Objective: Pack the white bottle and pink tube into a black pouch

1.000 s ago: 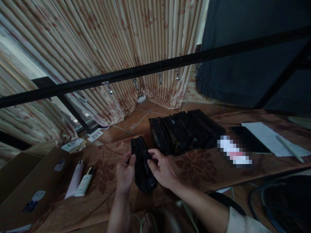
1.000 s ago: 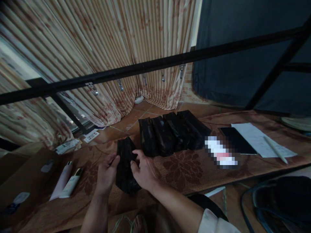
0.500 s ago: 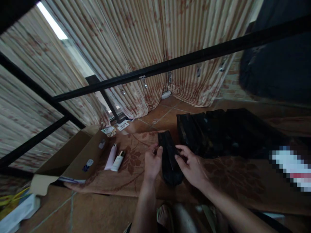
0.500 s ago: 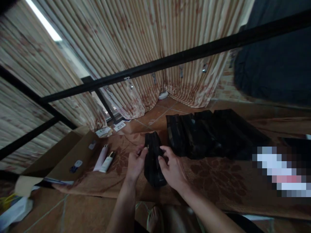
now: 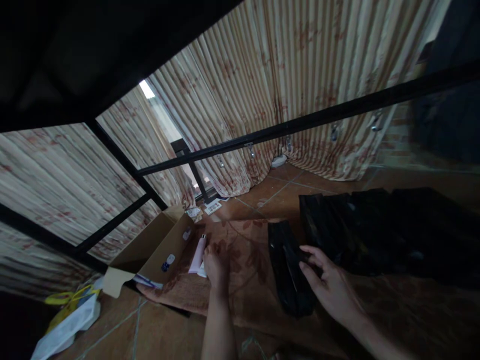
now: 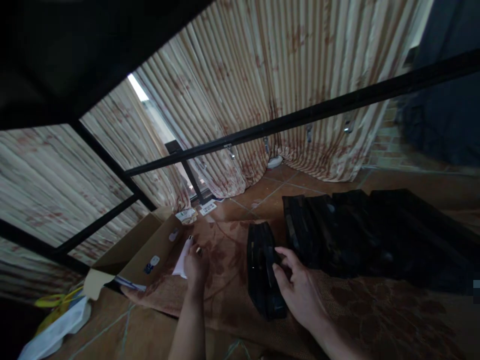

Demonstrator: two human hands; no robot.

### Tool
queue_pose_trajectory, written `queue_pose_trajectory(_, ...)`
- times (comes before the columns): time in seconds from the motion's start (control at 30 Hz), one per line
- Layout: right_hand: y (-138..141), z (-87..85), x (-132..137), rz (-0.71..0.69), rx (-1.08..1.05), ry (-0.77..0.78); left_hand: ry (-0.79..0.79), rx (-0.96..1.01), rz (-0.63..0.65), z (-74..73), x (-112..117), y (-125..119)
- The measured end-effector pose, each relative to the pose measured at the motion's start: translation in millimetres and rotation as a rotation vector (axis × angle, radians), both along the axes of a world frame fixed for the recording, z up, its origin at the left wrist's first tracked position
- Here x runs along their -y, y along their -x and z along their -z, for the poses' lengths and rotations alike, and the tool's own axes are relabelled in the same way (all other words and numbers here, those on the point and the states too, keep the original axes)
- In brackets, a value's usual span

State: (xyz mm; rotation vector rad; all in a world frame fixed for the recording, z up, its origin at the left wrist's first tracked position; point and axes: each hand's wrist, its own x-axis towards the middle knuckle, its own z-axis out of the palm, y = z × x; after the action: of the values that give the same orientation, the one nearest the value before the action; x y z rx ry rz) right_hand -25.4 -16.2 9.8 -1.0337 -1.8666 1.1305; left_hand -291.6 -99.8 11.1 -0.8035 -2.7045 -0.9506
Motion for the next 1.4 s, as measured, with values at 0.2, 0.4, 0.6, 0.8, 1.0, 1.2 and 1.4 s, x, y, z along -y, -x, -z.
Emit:
queue_pose_trajectory(0.2, 1.3, -0.9, 0.0, -0.016, -0.003, 0.005, 0.167, 0.066, -0.133, 20.0, 29.2, 29.6)
queue_pose_trajectory(0.4, 2.9, -0.5, -2.2, -0.026, 0.037, 0.009, 0.211, 0.216, -0.215, 21.3, 24.3, 24.1)
queue_pose_trajectory(0.6, 3.3, -1.1, -1.5, -0.010, 0.025, 0.014, 0.062, 0.426, -0.141, 12.6, 12.2, 20.4)
queue_pose_trajectory(0.8, 3.9, -5.9, -0.4, -0.023, 0.024, 0.002, -0.275, 0.750, 0.168, -9.6, -11.9, -15.4)
queue_pose_trajectory(1.0, 1.8, -4.4, -0.1, -0.022, -0.002, -0.039, -0.790, 1.452, 0.584, -44.7, -19.1, -70.8)
queue_pose_trajectory(1.2, 1.3, -3.5, 0.0, -0.014, 0.003, -0.022, -0.820, 1.507, 0.710, -53.9, -22.8, -94.7)
queue_pose_trajectory(1.4, 1.8, -3.7, 0.8, -0.025, -0.011, -0.003, -0.847, 1.501, 0.727, -50.9, -30.6, -102.6)
